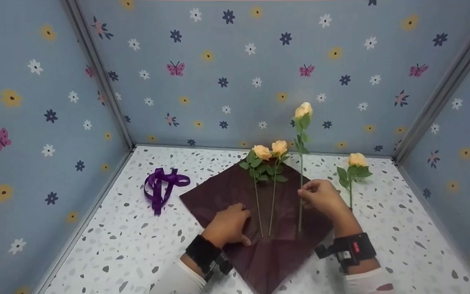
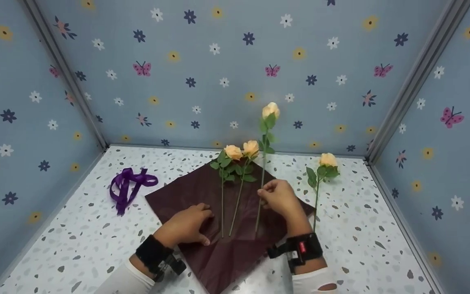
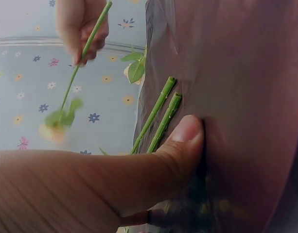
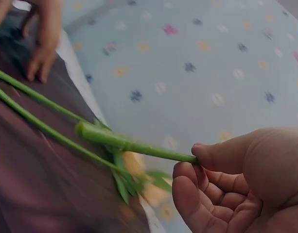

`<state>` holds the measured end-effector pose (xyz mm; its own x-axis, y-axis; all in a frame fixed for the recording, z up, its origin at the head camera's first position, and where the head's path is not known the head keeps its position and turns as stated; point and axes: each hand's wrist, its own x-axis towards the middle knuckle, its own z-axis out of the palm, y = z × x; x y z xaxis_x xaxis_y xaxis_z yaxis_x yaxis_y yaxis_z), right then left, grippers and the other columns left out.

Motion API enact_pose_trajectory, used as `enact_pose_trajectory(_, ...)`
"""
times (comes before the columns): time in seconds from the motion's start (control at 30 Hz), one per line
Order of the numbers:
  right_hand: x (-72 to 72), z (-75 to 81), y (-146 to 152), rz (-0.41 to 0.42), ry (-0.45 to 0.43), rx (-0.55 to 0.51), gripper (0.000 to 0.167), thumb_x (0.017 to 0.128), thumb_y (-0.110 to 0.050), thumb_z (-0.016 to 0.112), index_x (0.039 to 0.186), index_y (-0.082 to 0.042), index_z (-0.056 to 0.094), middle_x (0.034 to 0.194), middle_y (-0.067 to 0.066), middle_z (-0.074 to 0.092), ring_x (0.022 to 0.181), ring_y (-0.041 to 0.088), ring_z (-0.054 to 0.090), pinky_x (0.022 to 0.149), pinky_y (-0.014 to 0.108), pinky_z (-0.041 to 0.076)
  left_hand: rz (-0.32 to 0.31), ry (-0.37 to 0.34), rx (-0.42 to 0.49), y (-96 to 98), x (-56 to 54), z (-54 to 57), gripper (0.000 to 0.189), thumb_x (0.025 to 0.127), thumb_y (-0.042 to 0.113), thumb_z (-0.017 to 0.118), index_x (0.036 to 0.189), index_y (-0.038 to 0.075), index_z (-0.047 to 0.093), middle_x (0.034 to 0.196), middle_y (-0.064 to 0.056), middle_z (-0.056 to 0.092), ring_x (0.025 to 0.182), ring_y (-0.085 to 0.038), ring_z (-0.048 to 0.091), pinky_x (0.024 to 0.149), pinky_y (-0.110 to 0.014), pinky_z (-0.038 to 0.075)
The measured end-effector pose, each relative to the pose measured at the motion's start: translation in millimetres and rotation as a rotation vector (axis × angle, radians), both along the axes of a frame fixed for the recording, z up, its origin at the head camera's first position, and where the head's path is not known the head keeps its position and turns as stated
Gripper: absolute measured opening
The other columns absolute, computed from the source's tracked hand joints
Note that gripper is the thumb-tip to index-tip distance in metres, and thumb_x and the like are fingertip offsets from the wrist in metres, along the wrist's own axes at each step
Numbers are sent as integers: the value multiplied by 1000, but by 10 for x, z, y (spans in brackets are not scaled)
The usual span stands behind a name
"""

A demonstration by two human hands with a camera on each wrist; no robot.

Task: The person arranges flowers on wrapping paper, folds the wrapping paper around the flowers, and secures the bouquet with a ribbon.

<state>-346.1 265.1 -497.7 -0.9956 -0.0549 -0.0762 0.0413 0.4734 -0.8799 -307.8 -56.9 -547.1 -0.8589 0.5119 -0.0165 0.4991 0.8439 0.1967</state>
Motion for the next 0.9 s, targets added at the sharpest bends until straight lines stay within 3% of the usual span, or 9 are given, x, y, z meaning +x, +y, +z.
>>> enact_pose_trajectory(0.17, -134, -86, -451, 78, -13, 85, 15, 105, -12, 78, 98, 1, 76, 83, 9, 79, 67, 15, 76, 70, 37, 70, -2, 0, 1, 9, -3, -14, 86, 73, 51, 108, 139, 7, 74, 140, -15, 69, 128, -35, 71, 100, -54, 66)
enact_pose_trajectory(0.33, -278, -206, -746, 106, -82, 95, 17, 103, -11, 79, 91, 0, 79, 76, 8, 78, 64, 15, 76, 66, 33, 68, -7, -3, 6, 10, -11, -5, 83, 73, 50, 108, 136, 7, 75, 140, -16, 70, 127, -35, 71, 102, -53, 66)
enact_pose_trajectory(0.57, -392, -374, -891, 86, -141, 106, 16, 100, -9, 82, 87, -1, 78, 71, 7, 75, 59, 14, 73, 62, 31, 67, -11, 6, 5, 12, -7, 5, 77, 73, 50, 108, 130, 8, 76, 135, -15, 70, 125, -35, 72, 100, -53, 67)
enact_pose_trajectory(0.9, -449, -482, -1001, 52, -124, 261, 27, 97, -3, 82, 75, -8, 66, 63, 6, 73, 52, 14, 70, 55, 30, 64, -3, 1, -6, 13, 8, 13, 77, 73, 51, 108, 130, 9, 76, 134, -13, 70, 125, -34, 72, 95, -54, 68)
